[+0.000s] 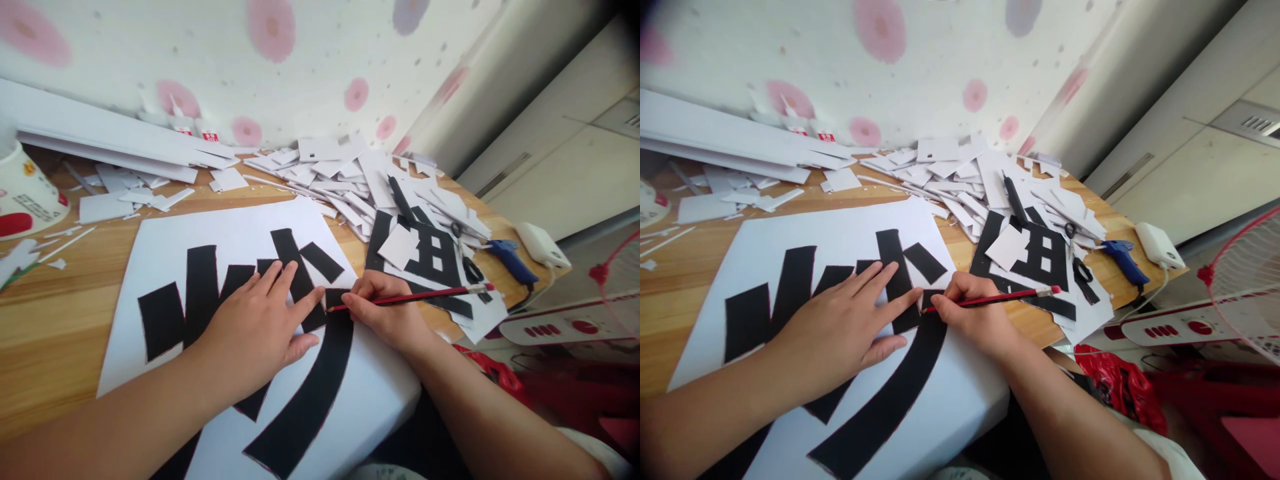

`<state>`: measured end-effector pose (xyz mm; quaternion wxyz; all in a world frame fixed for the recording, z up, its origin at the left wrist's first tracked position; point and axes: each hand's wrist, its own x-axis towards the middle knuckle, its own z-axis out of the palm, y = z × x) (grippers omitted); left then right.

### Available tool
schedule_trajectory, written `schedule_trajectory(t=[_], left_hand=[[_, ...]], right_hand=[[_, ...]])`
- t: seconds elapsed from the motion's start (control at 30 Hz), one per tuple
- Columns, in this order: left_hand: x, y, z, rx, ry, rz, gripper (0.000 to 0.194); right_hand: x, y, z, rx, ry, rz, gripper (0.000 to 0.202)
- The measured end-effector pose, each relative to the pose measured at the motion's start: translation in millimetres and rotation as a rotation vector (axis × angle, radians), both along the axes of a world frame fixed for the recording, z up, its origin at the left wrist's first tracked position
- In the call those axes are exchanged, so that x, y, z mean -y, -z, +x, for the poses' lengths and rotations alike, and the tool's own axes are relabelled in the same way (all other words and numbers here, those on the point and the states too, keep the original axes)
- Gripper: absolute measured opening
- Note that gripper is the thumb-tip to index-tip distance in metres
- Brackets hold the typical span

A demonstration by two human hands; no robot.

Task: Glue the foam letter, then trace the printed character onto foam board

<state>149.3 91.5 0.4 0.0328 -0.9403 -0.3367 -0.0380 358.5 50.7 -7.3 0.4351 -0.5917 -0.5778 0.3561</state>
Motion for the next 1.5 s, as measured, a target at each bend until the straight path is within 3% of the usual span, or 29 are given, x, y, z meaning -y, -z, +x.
schedule_trajectory(t=[1.5], left_hand=[[-0.4, -1.4, -0.5, 0.007, 0.007, 0.02, 0.061]], right_hand=[[-10.3, -1.5, -6.8, -0.009, 0.136, -0.031, 0.023]])
